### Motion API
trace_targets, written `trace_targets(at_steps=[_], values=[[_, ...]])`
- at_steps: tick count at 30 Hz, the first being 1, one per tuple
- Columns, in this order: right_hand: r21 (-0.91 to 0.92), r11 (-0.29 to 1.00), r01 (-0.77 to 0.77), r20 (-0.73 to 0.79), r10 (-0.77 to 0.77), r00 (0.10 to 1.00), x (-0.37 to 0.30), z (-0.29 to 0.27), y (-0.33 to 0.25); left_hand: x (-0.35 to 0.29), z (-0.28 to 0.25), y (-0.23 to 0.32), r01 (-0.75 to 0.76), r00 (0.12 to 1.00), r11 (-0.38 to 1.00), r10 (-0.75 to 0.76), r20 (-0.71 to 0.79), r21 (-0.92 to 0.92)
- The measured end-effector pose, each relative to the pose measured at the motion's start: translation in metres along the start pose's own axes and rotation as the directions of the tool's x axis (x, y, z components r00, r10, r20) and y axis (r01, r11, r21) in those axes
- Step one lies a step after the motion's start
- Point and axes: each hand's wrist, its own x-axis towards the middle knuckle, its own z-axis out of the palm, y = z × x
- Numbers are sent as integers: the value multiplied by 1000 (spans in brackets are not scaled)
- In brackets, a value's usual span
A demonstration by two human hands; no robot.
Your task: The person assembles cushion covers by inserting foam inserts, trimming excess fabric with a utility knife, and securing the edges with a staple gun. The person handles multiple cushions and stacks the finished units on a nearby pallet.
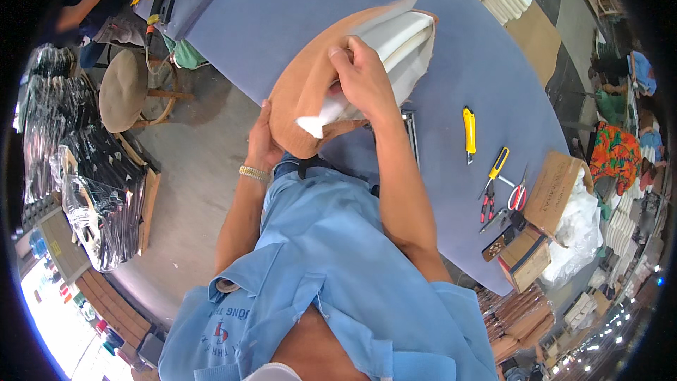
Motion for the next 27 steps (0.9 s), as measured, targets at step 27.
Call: trace_targets(at_steps=[27], values=[[-389, 668, 635, 424, -482, 767, -38, 59, 53, 40, -57, -28, 170, 978, 964, -140, 156, -205]])
